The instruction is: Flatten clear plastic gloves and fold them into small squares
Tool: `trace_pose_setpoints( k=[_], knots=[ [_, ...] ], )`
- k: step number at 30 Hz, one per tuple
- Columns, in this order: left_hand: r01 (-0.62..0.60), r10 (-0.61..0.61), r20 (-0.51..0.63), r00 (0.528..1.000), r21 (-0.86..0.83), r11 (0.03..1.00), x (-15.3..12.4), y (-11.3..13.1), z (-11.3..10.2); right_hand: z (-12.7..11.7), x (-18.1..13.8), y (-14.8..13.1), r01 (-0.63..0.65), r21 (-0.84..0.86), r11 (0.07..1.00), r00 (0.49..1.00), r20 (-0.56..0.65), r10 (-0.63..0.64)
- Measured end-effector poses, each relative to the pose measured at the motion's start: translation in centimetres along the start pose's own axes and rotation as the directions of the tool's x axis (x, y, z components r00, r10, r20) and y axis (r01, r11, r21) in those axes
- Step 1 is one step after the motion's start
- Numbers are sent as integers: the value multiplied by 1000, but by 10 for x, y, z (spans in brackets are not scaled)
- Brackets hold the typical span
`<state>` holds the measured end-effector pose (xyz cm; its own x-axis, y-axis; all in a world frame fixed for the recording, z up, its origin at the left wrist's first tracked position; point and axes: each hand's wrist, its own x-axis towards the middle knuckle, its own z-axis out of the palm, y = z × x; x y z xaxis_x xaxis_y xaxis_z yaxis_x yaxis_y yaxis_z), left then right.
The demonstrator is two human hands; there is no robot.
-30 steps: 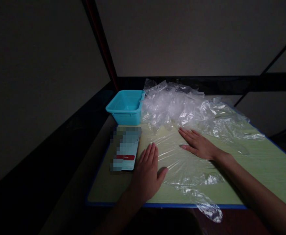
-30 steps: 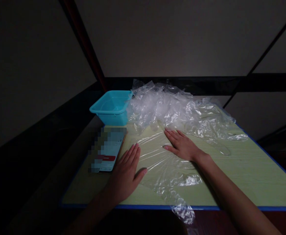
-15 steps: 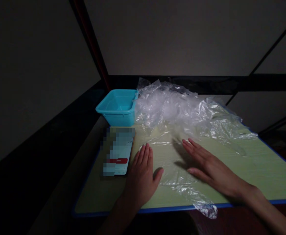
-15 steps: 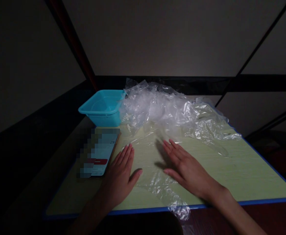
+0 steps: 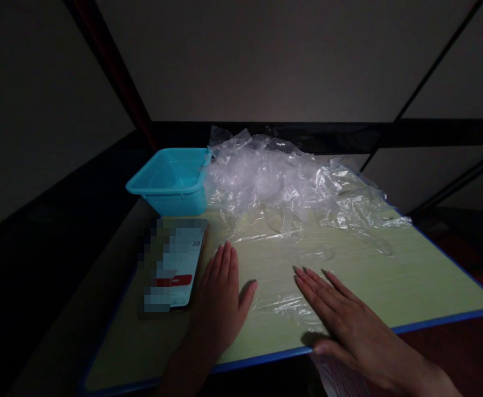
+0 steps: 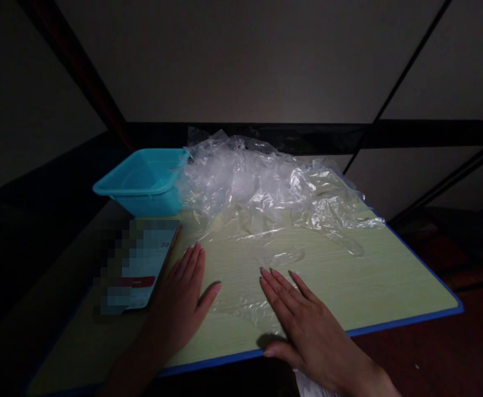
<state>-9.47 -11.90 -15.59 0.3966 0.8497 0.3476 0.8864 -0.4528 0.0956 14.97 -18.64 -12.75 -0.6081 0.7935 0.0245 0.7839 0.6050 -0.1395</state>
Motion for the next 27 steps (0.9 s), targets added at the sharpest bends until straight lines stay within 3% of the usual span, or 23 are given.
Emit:
trace_pose_setpoints(
  k=[9,12,16,18,21,27],
  knots=[
    [-21,21,-1,1000,2,1000,-1,-2,1,8,-34,17,-168,-78,983,983,-93,160],
    [-25,25,8,1000,5,1000,-1,-2,1,5,-36,16,-200,28,979,969,-139,202],
    [-42,42,5,999,30,999,-1,-3,1,0,-32,23,-313,288,905,894,-233,383],
    [-44,44,-2,999,46,998,-1,-4,3,-3,-26,29,-318,360,877,880,-233,414],
    [-33,34,-13,999,57,998,-2,-3,4,-9,-11,38,-282,363,888,911,-188,366],
    [-19,17,30,999,41,999,0,0,-1,-28,19,43,-95,325,941,993,-39,114]
  ],
)
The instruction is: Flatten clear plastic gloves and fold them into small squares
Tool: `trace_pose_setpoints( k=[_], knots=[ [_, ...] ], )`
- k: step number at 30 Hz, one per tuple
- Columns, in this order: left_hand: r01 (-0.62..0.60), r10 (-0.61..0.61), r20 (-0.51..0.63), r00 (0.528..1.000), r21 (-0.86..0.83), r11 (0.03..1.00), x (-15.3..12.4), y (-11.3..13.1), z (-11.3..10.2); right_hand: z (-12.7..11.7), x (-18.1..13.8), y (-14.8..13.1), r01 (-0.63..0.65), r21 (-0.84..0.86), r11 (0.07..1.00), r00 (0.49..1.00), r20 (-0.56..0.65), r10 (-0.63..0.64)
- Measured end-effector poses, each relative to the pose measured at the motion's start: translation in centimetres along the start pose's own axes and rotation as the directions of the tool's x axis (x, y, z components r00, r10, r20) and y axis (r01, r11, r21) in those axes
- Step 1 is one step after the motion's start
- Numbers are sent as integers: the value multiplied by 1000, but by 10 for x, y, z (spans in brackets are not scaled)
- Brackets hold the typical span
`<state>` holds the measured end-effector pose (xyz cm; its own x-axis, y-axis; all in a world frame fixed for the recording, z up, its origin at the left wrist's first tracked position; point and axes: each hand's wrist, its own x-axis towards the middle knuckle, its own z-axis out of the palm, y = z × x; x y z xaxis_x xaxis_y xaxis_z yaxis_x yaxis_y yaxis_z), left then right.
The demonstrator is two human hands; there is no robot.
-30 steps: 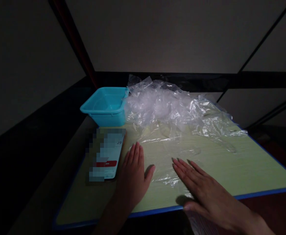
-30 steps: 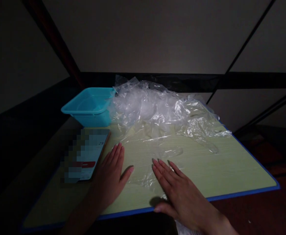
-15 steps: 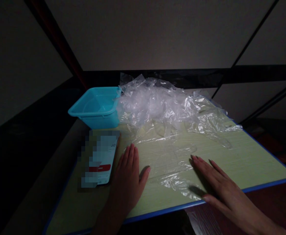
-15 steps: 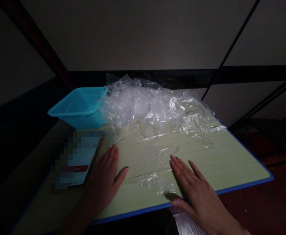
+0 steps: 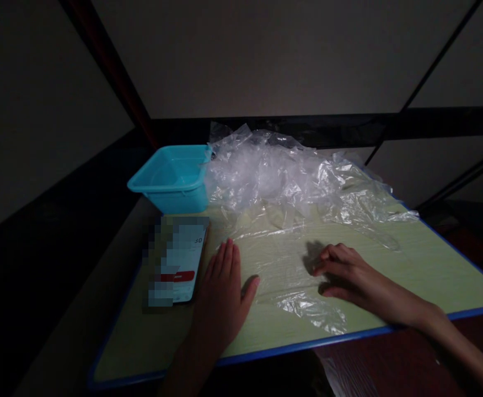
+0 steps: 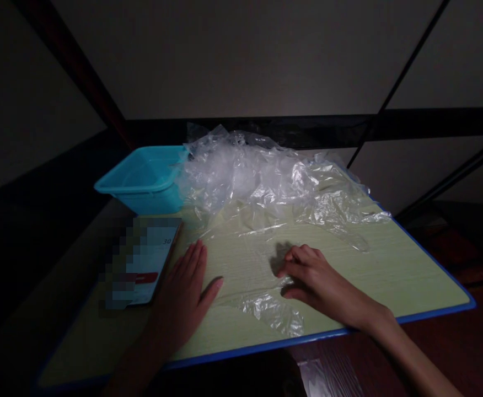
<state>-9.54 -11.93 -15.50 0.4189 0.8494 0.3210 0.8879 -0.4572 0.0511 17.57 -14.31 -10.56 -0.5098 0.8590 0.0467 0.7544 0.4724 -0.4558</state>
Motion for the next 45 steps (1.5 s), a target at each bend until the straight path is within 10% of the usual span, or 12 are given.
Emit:
trace_pose_setpoints(
  k=[11,28,45],
  knots=[
    [44,-43,42,998,-39,998,0,3,-3,-5,14,5,131,48,990,966,219,-138],
    [53,-51,69,996,-35,998,0,5,-7,21,-53,0,47,-350,936,995,-61,-73],
    [39,-33,57,998,-97,995,0,6,-11,39,-86,12,-26,-485,874,996,-84,-17]
  ],
)
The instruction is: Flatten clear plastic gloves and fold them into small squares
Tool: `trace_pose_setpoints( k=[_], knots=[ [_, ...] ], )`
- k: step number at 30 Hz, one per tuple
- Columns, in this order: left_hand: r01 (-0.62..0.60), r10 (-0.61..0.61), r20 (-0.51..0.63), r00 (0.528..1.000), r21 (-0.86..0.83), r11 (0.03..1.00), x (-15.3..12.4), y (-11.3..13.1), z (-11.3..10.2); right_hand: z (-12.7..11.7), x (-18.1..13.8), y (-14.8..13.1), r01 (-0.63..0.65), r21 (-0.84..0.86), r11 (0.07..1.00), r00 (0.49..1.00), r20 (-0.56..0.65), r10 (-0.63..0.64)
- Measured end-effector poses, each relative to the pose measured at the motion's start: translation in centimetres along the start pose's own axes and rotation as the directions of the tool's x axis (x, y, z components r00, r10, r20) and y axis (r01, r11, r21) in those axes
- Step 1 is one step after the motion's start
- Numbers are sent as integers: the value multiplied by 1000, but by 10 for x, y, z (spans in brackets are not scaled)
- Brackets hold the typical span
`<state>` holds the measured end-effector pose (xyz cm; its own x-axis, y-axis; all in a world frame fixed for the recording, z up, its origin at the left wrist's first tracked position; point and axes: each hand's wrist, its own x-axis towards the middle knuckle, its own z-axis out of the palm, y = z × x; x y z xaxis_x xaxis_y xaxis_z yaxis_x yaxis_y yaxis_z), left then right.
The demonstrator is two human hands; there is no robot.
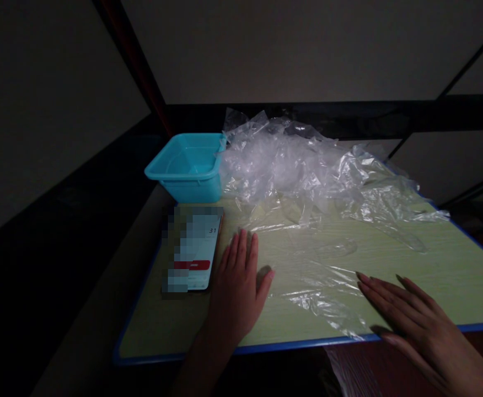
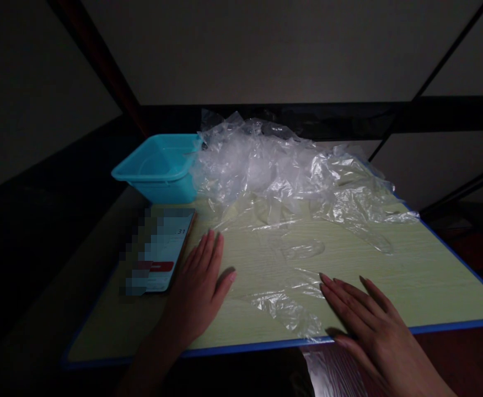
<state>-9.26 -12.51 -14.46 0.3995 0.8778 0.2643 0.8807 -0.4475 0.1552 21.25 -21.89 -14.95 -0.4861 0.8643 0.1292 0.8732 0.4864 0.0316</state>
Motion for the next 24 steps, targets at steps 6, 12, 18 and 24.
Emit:
trace_pose_setpoints(
  k=[6,12,18,24],
  knots=[
    [16,-19,-61,998,-55,998,2,-4,-13,-2,4,-1,16,-21,1000,999,-29,-17],
    [-164,177,48,983,-208,964,5,60,-33,3,1,-1,9,-4,1000,999,-54,-9],
    [-397,517,99,850,-524,754,2,126,-7,14,-8,6,55,16,998,996,-67,-53],
    [-397,538,110,836,-557,730,3,120,3,13,-7,5,21,0,1000,994,-103,-21]
  ],
)
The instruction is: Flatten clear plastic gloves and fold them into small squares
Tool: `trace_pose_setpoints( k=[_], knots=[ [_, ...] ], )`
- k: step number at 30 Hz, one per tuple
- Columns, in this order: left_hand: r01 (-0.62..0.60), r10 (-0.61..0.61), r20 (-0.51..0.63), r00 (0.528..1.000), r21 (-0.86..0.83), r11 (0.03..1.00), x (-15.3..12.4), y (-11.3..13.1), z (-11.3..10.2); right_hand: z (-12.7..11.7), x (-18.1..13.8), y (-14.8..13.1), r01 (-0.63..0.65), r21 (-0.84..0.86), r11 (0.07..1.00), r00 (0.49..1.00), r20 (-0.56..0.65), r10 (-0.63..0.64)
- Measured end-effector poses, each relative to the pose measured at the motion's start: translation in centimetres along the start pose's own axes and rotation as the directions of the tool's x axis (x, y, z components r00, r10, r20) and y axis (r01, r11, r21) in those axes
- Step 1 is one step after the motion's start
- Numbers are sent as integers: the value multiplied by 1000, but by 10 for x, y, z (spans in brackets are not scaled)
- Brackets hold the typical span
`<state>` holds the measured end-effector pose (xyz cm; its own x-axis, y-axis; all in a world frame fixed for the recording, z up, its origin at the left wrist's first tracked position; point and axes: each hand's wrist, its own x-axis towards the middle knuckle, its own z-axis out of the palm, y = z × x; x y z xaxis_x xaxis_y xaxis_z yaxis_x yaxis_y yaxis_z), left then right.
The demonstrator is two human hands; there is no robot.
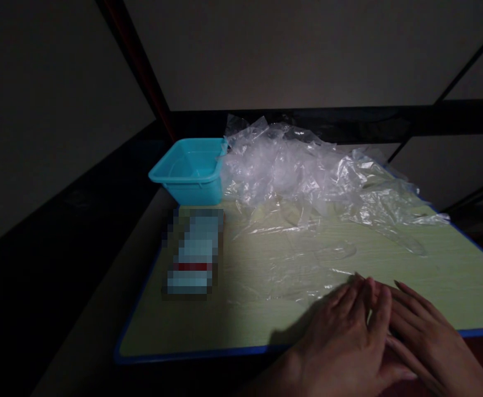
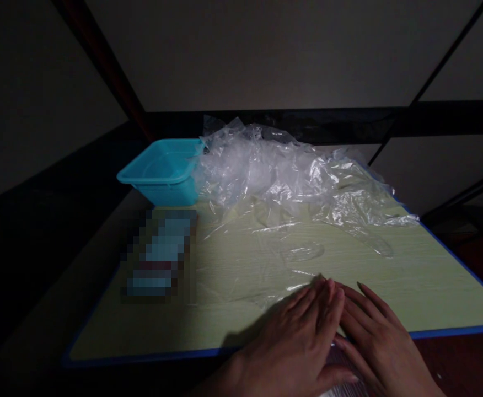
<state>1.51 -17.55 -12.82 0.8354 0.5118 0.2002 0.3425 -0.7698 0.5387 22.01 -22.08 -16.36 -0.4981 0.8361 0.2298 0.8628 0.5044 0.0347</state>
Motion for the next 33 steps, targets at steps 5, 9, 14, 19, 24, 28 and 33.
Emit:
trace_pose_setpoints(
  k=[5,9,14,19,24,28,33],
  knots=[
    [13,-13,11,1000,5,1000,0,-1,0,-1,3,-1,24,-30,999,999,-28,-25],
    [52,-52,16,999,8,999,0,0,1,-2,4,-2,39,-40,998,998,-38,-41],
    [83,-83,6,997,40,996,-7,-3,-6,-6,9,-5,22,-24,999,998,-64,-24],
    [115,-118,14,993,106,988,-18,-9,-15,-7,11,-7,2,-15,1000,999,-38,-2],
    [174,-176,17,984,89,981,-33,-20,-29,-4,8,-6,-22,-36,999,1000,-7,22],
    [235,-238,37,970,86,968,-46,-27,-45,-1,6,-5,-32,-58,998,999,14,33],
    [258,-264,71,962,83,963,-53,-32,-54,0,2,-3,-27,-34,999,999,33,28]
  ],
)
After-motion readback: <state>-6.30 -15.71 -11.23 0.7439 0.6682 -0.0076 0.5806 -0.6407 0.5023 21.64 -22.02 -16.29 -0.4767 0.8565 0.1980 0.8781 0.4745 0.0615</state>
